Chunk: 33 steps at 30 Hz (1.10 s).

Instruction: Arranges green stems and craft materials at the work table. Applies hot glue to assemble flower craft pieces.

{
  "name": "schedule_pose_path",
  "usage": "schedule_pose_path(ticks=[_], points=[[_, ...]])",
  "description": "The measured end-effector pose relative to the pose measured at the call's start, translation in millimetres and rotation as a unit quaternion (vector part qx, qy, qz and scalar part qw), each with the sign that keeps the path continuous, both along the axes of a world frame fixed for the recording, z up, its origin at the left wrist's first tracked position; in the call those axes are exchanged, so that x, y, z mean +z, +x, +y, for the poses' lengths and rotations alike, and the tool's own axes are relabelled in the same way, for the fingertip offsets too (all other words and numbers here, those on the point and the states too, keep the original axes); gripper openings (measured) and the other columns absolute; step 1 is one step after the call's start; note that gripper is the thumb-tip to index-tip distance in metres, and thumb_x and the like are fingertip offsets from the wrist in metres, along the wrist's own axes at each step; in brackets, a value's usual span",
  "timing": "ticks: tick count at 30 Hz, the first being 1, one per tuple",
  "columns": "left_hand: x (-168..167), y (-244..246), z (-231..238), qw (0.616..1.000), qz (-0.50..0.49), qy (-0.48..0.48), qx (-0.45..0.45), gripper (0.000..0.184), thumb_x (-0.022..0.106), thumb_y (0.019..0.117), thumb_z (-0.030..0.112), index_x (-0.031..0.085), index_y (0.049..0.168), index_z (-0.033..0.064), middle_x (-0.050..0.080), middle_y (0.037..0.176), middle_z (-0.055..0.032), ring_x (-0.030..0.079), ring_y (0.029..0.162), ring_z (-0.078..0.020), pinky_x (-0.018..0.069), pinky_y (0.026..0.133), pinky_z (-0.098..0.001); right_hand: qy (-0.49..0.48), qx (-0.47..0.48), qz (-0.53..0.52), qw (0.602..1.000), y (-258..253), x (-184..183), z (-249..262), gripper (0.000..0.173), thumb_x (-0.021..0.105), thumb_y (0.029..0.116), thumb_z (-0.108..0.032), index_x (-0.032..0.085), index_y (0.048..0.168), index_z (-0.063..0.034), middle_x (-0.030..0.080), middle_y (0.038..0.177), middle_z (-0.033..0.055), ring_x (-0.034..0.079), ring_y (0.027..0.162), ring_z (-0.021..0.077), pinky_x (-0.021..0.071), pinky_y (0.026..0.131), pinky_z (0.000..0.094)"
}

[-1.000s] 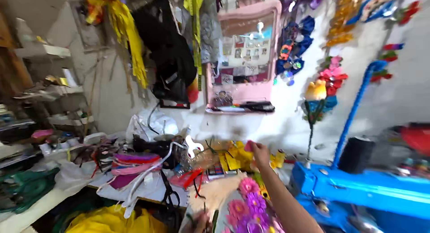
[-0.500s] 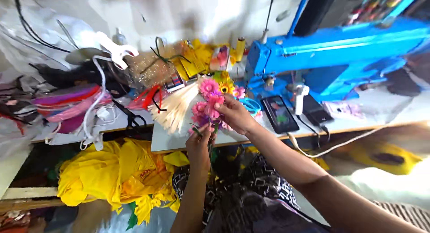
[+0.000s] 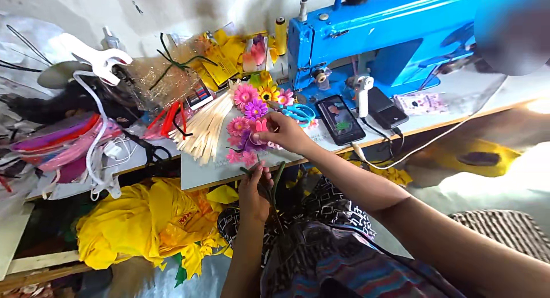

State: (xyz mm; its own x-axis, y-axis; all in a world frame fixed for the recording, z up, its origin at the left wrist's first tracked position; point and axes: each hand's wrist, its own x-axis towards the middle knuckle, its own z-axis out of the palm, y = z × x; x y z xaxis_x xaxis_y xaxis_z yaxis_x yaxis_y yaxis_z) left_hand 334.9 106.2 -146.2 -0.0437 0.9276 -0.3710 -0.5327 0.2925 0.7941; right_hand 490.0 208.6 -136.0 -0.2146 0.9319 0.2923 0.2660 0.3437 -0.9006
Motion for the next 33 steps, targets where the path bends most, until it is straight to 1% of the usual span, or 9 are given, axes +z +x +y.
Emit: schedule_pose_path(ticks=[4,8,11,15,20,22,25,30,33], points=[[-7,0,-12,0.999,0.022,-0.023,0.024,0.017,0.046,0.1085,0.009,0.061,0.106,0.0011,0.067,0.082,-0.0036,0.067,0.068,-0.0087,0.0581,0.065,-0.0213,-0.02,-0.14,-0.218,0.966,17,3,29,0.05,0.072,0.0951,-0.036,0.064,0.126,0.0024,0.069,0.11,0.0258,0.067,0.103,0.0455,0.0518,0.088,0.0657],[-8,2,-16,0.998,0.043,0.014,0.049,0.018,0.048,0.1064,0.003,0.065,0.102,0.0,0.069,0.082,-0.003,0.067,0.067,-0.0074,0.0573,0.063,-0.0196,-0.022,-0.201,-0.313,0.928,23,1,56,0.058,0.069,0.0957,-0.046,0.065,0.126,0.0027,0.064,0.127,0.029,0.054,0.127,0.0499,0.0396,0.105,0.0665],[-6,-3,-11,0.995,0.065,0.042,0.067,0.017,0.048,0.1063,0.004,0.065,0.105,0.001,0.069,0.083,-0.0016,0.066,0.068,-0.006,0.0563,0.061,-0.0188,0.019,-0.193,-0.294,0.936,26,-1,46,0.057,0.068,0.0964,-0.046,0.067,0.127,0.0022,0.063,0.129,0.0286,0.054,0.127,0.0491,0.0401,0.105,0.0659],[-1,-17,-10,0.989,0.09,0.079,0.087,0.017,0.049,0.1062,0.004,0.065,0.108,0.0019,0.069,0.082,0.0012,0.067,0.069,-0.0048,0.0577,0.063,-0.0191,0.08,-0.207,-0.215,0.951,44,-16,-14,0.037,0.066,0.0987,-0.034,0.074,0.112,-0.001,0.071,0.108,0.0196,0.065,0.108,0.0411,0.0497,0.093,0.0609],[10,-17,-17,0.987,0.106,0.107,0.057,0.02,0.049,0.1053,0.002,0.069,0.102,0.003,0.071,0.08,0.0027,0.068,0.07,-0.0027,0.0584,0.066,-0.0168,0.072,-0.42,-0.143,0.893,116,-19,-63,0.042,0.065,0.0995,-0.03,0.067,0.118,0.0071,0.065,0.117,0.0286,0.061,0.113,0.0448,0.0476,0.098,0.0592],[11,-12,-16,0.985,0.104,0.136,0.026,0.02,0.049,0.1039,-0.001,0.069,0.1,0.0022,0.072,0.082,0.0009,0.069,0.073,-0.0049,0.0594,0.069,-0.0189,0.036,-0.489,-0.135,0.861,145,-17,-56,0.055,0.071,0.095,-0.034,0.059,0.127,0.0097,0.06,0.124,0.0329,0.055,0.12,0.0494,0.042,0.104,0.0618],[8,-3,-7,0.977,0.124,0.175,-0.003,0.018,0.052,0.101,-0.002,0.069,0.098,0.0014,0.072,0.084,-0.0016,0.069,0.077,-0.0086,0.0587,0.076,-0.0234,-0.051,-0.475,-0.182,0.859,170,-23,-27,0.075,0.078,0.0901,-0.036,0.048,0.142,0.0098,0.054,0.135,0.0367,0.048,0.129,0.0551,0.0359,0.109,0.0674],[8,-4,4,0.978,0.126,0.165,0.024,0.019,0.053,0.1021,0.001,0.071,0.101,0.0035,0.071,0.088,-0.0011,0.067,0.079,-0.0086,0.0574,0.076,-0.0242,-0.127,-0.455,-0.248,0.846,177,-21,4,0.048,0.066,0.0996,-0.031,0.061,0.122,0.0113,0.063,0.12,0.0352,0.058,0.12,0.053,0.0408,0.102,0.0691],[7,-11,2,0.986,0.103,0.13,0.031,0.019,0.048,0.1049,0.002,0.067,0.105,0.004,0.07,0.089,-0.0016,0.069,0.081,-0.0106,0.0603,0.077,-0.0284,-0.109,-0.474,-0.212,0.848,177,-19,-2,0.045,0.062,0.1003,-0.03,0.062,0.12,0.0106,0.064,0.114,0.0351,0.061,0.113,0.0534,0.0443,0.095,0.0699]])
